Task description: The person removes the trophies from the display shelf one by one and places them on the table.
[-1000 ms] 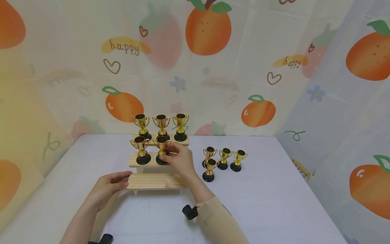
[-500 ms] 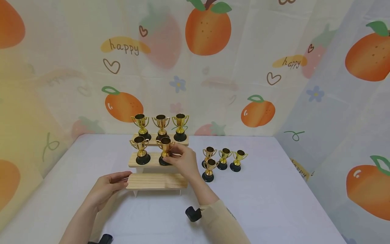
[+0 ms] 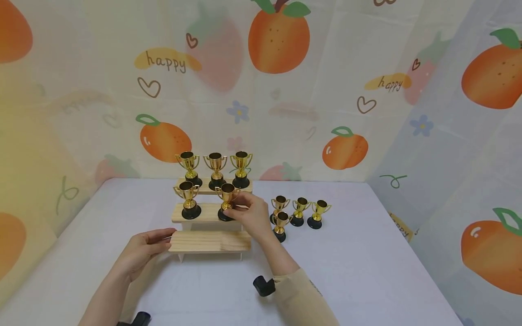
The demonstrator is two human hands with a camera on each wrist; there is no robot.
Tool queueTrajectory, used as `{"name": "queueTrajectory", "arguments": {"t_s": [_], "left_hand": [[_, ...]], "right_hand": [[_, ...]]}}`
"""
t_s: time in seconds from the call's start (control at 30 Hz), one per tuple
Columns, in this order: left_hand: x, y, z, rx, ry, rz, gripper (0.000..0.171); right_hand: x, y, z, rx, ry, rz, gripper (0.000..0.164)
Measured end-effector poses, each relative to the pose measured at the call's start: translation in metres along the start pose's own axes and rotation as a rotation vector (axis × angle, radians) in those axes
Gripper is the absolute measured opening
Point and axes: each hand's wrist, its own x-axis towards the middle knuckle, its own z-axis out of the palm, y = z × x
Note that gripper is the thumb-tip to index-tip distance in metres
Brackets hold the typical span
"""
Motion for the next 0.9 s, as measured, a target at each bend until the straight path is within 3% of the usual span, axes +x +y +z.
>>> {"name": "queueTrajectory", "arguments": {"t_s": [0.37,0.9], "left_hand": [[0.000,0.000,-0.001,0.003,0.003,-0.008,0.046],[0.000,-0.002,0.000,0.012,0.008,-0.012,0.046]], "right_hand": [[-0.003,0.003,-0.016,-0.002,0.059,-0.002,0.032],[-0.006,0.001,-0.057,-0.038,0.117,0.010,0.032]]}}
